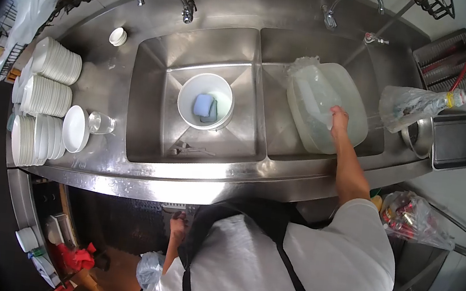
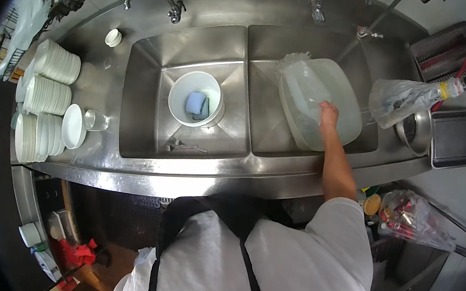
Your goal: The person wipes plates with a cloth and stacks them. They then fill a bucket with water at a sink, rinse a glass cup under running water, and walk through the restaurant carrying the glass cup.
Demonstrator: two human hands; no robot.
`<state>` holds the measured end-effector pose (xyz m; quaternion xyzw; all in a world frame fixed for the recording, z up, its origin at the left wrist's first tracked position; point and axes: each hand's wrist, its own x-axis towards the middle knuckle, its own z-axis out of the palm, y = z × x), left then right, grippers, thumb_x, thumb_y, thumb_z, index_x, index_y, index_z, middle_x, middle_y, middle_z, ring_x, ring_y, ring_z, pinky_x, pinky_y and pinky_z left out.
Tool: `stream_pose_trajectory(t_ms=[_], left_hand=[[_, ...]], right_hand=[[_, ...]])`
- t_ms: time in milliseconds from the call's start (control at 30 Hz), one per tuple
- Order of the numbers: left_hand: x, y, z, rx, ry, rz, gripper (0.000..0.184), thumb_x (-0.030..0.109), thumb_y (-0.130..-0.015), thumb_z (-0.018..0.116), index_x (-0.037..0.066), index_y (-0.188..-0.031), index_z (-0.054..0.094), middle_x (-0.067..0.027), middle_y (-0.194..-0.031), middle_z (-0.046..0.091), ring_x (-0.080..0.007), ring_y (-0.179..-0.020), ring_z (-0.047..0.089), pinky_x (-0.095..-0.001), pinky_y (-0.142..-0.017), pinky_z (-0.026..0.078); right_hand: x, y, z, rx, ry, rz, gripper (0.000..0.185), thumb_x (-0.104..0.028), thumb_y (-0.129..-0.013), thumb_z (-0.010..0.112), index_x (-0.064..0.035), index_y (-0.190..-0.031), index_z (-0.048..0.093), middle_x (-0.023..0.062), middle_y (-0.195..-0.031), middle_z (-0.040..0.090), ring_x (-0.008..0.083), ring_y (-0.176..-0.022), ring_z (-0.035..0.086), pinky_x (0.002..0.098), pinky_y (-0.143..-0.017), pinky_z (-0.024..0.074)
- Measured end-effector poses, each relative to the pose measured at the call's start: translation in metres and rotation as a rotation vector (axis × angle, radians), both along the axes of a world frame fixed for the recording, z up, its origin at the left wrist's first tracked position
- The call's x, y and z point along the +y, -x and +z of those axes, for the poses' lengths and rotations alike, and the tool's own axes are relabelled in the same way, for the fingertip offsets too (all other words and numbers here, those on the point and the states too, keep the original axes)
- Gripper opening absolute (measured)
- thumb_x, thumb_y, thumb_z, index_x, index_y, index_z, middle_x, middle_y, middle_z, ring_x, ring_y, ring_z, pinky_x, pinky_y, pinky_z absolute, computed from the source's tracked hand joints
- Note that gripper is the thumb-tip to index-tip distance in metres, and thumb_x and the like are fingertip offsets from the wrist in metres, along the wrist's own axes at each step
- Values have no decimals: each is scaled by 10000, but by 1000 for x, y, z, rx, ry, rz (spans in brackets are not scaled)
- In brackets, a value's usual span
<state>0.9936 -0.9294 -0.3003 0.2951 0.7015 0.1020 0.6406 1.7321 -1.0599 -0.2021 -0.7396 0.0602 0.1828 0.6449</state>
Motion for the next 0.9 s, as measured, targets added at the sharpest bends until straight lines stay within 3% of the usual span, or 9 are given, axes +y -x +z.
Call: stream_pose_trajectory(t_ms=[167, 267, 333, 433, 633, 767, 900], left_hand=[[25, -18, 21, 65, -77, -169, 403, 241, -887, 667, 59, -1227, 551, -21, -766, 598, -113, -583, 521, -291, -476, 391], [30, 14, -34, -37, -48, -153, 425, 256, -878, 681, 45, -1225, 553, -13, -719, 588, -105, -555, 512, -281, -454, 372], [27, 7, -30, 88, -50, -113, 406, 268, -872, 694, 46, -1189, 569, 3, -684, 581, -94, -519, 489, -273, -431, 354], [26, 4, -32, 59, -89, -82, 366, 267, -856, 714, 60, -1130, 588, 5, -673, 580, -88, -513, 483, -264, -437, 356], [11, 18, -35, 20, -70, -1, 270, 215, -864, 701, 64, -1069, 612, 7, -692, 584, -77, -539, 491, -264, -458, 380], [-10, 42, -34, -6, 10, 66, 271, 198, -874, 698, 58, -1089, 608, -6, -687, 572, -86, -541, 495, -269, -457, 392], [-29, 56, -38, 67, 50, 84, 185, 238, -897, 656, 116, -1023, 596, 14, -707, 538, -118, -555, 499, -285, -451, 378]], right_hand=[[6, 10, 82, -155, -155, 91, 131, -170, -716, 665, -71, -796, 632, -23, -735, 522, 105, -698, 438, 256, -687, 346], [22, 21, 129, -210, -175, 211, 118, -171, -733, 665, -74, -794, 638, -30, -740, 548, 94, -696, 442, 246, -693, 346], [35, 36, 155, -203, -172, 308, 112, -174, -748, 666, -75, -793, 641, -37, -741, 559, 83, -697, 441, 239, -687, 344], [52, 55, 175, -151, -150, 446, 160, -158, -763, 666, -56, -885, 685, -29, -783, 618, 67, -706, 450, 231, -691, 360], [91, 116, 203, -157, 28, 617, 92, -146, -812, 665, -62, -773, 654, -48, -683, 559, 63, -596, 415, 251, -567, 339], [106, 111, 183, -212, 201, 708, 169, -189, -822, 669, -84, -705, 605, -60, -636, 499, 63, -576, 410, 275, -530, 328], [128, 128, 216, -343, 378, 818, 240, -239, -830, 663, -61, -690, 583, -31, -612, 505, 91, -563, 439, 292, -524, 341]])
